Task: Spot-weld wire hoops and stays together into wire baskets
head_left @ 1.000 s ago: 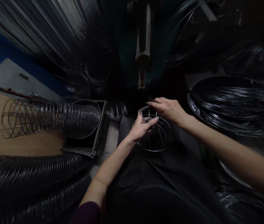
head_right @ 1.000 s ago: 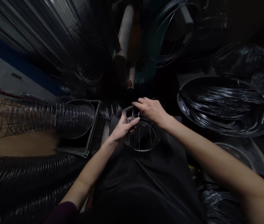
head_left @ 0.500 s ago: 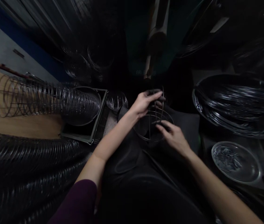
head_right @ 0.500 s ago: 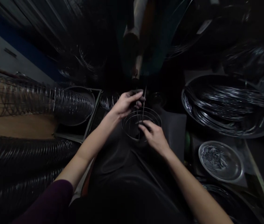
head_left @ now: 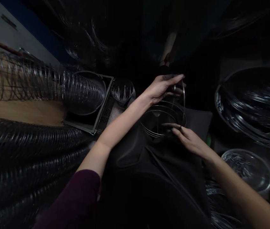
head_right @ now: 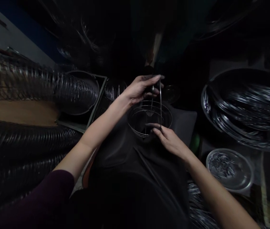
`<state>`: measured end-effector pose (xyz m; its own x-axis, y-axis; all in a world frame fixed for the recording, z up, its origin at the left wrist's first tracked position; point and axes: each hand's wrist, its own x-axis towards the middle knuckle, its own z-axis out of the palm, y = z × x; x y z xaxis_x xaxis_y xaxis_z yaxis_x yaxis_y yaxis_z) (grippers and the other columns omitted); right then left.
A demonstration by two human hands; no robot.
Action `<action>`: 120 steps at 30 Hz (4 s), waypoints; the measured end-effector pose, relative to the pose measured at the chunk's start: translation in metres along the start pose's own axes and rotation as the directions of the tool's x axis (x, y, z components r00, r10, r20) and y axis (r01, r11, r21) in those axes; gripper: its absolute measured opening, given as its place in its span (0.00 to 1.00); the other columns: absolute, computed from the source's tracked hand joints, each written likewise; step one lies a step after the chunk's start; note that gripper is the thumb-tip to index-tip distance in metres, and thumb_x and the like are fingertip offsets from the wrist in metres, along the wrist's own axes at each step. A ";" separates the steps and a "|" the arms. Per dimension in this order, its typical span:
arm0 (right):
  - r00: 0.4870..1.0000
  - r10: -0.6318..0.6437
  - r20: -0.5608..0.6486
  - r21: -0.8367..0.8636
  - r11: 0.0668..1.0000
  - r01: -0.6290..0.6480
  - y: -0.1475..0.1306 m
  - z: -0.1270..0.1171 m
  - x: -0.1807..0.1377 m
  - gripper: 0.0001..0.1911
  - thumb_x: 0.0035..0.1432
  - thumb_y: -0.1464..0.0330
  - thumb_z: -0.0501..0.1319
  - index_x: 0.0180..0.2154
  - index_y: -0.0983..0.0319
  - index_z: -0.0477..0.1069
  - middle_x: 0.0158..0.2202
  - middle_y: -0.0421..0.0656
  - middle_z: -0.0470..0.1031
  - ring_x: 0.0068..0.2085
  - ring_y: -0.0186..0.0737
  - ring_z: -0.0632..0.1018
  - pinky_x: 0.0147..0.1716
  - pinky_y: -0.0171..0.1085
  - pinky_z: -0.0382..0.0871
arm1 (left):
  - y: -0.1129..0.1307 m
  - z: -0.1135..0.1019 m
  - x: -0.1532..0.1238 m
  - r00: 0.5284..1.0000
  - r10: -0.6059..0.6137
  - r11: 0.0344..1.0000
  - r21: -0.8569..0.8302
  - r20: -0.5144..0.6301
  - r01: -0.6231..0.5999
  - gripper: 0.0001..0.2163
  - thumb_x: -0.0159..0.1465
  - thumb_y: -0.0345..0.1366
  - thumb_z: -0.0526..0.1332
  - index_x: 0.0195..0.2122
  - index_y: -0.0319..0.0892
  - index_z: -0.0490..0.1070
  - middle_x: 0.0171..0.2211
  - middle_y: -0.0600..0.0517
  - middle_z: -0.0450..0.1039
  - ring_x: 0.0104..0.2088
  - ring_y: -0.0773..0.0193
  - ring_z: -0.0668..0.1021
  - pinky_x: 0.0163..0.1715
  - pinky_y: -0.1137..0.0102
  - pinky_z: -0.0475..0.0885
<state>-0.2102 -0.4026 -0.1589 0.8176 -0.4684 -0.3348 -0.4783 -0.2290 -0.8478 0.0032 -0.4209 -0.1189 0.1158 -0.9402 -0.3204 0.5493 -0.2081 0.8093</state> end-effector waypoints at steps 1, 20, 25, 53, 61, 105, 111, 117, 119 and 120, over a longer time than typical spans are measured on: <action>1.000 -0.009 -0.021 -0.011 1.000 0.009 0.000 0.002 0.000 0.23 0.62 0.55 0.48 0.51 0.57 0.71 0.46 0.44 0.76 0.47 0.46 0.76 0.49 0.45 0.69 | 0.001 0.001 -0.001 1.000 -0.014 1.000 0.006 -0.005 0.014 0.11 0.64 0.34 0.60 0.44 0.31 0.69 0.36 0.47 0.73 0.32 0.69 0.78 0.31 0.75 0.72; 0.997 0.006 -0.083 0.025 1.000 -0.004 -0.022 -0.004 0.025 0.17 0.52 0.53 0.63 0.33 0.60 0.76 0.34 0.45 0.78 0.32 0.43 0.77 0.33 0.40 0.72 | -0.010 -0.014 -0.025 0.964 0.180 0.816 0.517 0.195 -0.257 0.21 0.70 0.43 0.44 0.54 0.33 0.64 0.44 0.44 0.73 0.46 0.56 0.77 0.46 0.56 0.72; 0.964 0.104 -0.245 0.328 0.945 -0.019 -0.041 -0.037 0.035 0.19 0.51 0.53 0.65 0.30 0.63 0.72 0.22 0.42 0.72 0.18 0.30 0.68 0.16 0.30 0.62 | -0.093 -0.043 -0.105 0.867 0.338 0.122 0.896 0.367 -0.427 0.32 0.60 0.48 0.60 0.62 0.41 0.55 0.59 0.40 0.59 0.61 0.46 0.62 0.59 0.49 0.59; 0.901 0.007 -0.433 0.501 0.833 0.234 -0.106 -0.089 0.158 0.20 0.39 0.59 0.71 0.29 0.62 0.66 0.22 0.37 0.67 0.18 0.28 0.65 0.13 0.28 0.56 | -0.014 -0.075 0.001 0.456 0.811 -0.180 0.898 0.366 -0.402 0.23 0.54 0.44 0.60 0.49 0.39 0.63 0.40 0.45 0.69 0.41 0.55 0.72 0.42 0.60 0.66; 0.875 0.002 -0.484 0.473 0.842 0.259 -0.111 -0.094 0.173 0.22 0.38 0.58 0.72 0.29 0.62 0.65 0.20 0.36 0.66 0.18 0.28 0.65 0.14 0.28 0.57 | 0.000 -0.080 0.015 0.463 0.804 -0.154 0.883 0.373 -0.443 0.23 0.54 0.45 0.61 0.48 0.39 0.63 0.40 0.45 0.70 0.42 0.55 0.72 0.44 0.59 0.66; 0.897 0.168 -0.409 0.664 0.729 0.166 -0.116 -0.100 0.183 0.15 0.43 0.70 0.72 0.24 0.65 0.64 0.16 0.34 0.61 0.14 0.22 0.60 0.11 0.22 0.52 | 0.017 -0.106 0.017 0.616 0.750 0.048 0.909 0.241 -0.415 0.22 0.49 0.38 0.64 0.45 0.42 0.62 0.42 0.47 0.69 0.43 0.56 0.72 0.45 0.61 0.66; 0.900 0.116 -0.419 0.634 0.748 0.199 -0.119 -0.095 0.187 0.19 0.36 0.68 0.74 0.23 0.64 0.63 0.14 0.33 0.60 0.14 0.23 0.61 0.11 0.24 0.54 | 0.018 -0.112 0.021 0.608 0.763 0.083 0.899 0.220 -0.430 0.22 0.48 0.37 0.65 0.44 0.42 0.62 0.42 0.47 0.69 0.44 0.56 0.73 0.46 0.61 0.67; 0.889 0.144 -0.435 0.653 0.731 0.201 -0.124 -0.092 0.188 0.19 0.34 0.71 0.74 0.20 0.63 0.62 0.12 0.33 0.58 0.15 0.23 0.60 0.12 0.24 0.55 | 0.016 -0.116 0.024 0.607 0.767 0.112 0.888 0.208 -0.446 0.22 0.48 0.37 0.65 0.44 0.41 0.63 0.42 0.47 0.70 0.43 0.56 0.73 0.46 0.60 0.67; 0.885 0.152 -0.440 0.647 0.738 0.195 -0.126 -0.092 0.189 0.19 0.36 0.72 0.73 0.18 0.63 0.61 0.12 0.34 0.58 0.15 0.24 0.61 0.12 0.25 0.55 | 0.017 -0.117 0.025 0.599 0.774 0.121 0.880 0.206 -0.460 0.22 0.48 0.37 0.65 0.44 0.41 0.63 0.42 0.47 0.70 0.44 0.57 0.73 0.47 0.60 0.67; 0.883 0.158 -0.442 0.643 0.742 0.189 -0.126 -0.092 0.189 0.19 0.37 0.73 0.72 0.18 0.63 0.60 0.12 0.34 0.59 0.15 0.24 0.61 0.13 0.25 0.55 | 0.017 -0.118 0.026 0.597 0.776 0.126 0.877 0.204 -0.463 0.22 0.48 0.37 0.65 0.44 0.41 0.63 0.42 0.47 0.69 0.44 0.57 0.73 0.47 0.60 0.66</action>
<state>-0.0245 -0.5410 -0.0774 0.5047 -0.8269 -0.2480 0.0051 0.2901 -0.9570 0.1135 -0.4169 -0.1713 0.3262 -0.7781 0.5368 -0.7108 0.1725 0.6819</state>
